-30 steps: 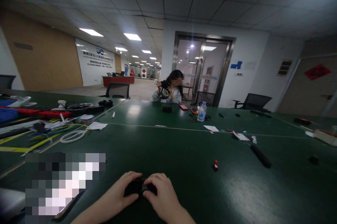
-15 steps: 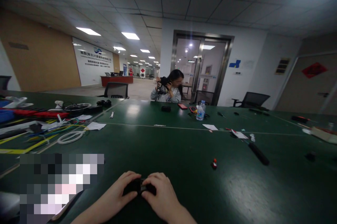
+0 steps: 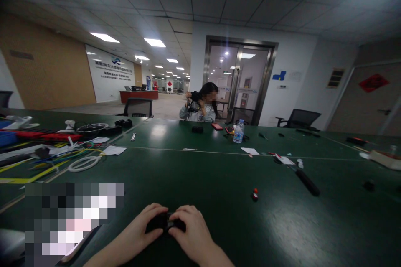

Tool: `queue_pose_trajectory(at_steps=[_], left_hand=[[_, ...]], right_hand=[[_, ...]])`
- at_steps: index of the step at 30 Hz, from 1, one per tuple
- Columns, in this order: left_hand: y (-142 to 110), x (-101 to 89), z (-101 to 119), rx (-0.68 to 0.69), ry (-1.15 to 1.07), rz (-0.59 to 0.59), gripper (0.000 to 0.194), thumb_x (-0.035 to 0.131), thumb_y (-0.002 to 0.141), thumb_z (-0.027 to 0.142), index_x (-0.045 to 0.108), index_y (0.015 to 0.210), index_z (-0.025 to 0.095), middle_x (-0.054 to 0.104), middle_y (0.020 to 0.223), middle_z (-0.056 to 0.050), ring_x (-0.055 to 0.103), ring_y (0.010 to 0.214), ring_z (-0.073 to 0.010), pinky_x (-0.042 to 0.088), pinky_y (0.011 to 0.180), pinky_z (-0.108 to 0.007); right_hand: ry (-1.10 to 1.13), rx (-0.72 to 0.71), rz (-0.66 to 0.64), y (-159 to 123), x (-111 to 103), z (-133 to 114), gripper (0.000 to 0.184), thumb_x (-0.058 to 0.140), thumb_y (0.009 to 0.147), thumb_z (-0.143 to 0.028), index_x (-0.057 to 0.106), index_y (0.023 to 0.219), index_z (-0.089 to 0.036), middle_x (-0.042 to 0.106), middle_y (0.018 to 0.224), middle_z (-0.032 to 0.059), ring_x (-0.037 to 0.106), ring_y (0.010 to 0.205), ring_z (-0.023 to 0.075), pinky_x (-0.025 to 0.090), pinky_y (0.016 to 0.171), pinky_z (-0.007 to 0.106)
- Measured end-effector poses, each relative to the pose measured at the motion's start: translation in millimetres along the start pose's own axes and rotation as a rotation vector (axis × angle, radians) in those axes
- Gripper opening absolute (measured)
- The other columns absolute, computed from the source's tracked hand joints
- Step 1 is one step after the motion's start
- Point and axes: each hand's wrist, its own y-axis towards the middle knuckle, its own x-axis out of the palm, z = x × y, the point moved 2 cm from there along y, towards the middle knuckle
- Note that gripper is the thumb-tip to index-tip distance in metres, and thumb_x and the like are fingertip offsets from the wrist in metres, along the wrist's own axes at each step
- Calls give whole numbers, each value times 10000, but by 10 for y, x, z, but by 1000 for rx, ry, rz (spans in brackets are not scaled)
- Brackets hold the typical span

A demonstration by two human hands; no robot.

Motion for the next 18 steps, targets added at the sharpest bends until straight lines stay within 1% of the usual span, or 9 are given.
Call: queue_pose_trajectory(at_steps=[3, 8, 13, 18], left_hand=[[-4, 11, -41, 8, 2, 1, 451, 570, 680, 125, 542, 1120, 219, 565, 1150, -55, 499, 1094, -221, 368, 990, -361], [-3, 21, -102, 2, 5, 2, 441, 574, 698, 141, 542, 1128, 235, 563, 1160, -49, 500, 1098, -217, 364, 995, -362], [4, 11, -78, -3, -5, -3, 392, 569, 717, 156, 558, 1100, 235, 583, 1117, -37, 520, 1064, -208, 390, 970, -346], [10, 8, -68, -9, -12, 0, 399, 568, 712, 147, 554, 1100, 239, 585, 1113, -30, 519, 1062, -205, 392, 970, -347]], right_hand=[[-11, -28, 19, 9, 3, -4, 236, 644, 719, -211, 659, 937, -300, 612, 1048, 4, 527, 1004, 200, 384, 869, 319], [-19, -13, 13, 17, 2, 0, 231, 649, 722, -229, 656, 939, -305, 605, 1053, -5, 523, 1009, 199, 382, 871, 320], [-22, 6, -1, 11, 1, -7, 243, 639, 729, -220, 651, 955, -311, 589, 1078, -15, 517, 1018, 192, 381, 874, 318], [20, 18, 8, 14, -17, -46, 218, 617, 752, -239, 647, 961, -293, 577, 1085, -16, 506, 1046, 185, 376, 892, 306]])
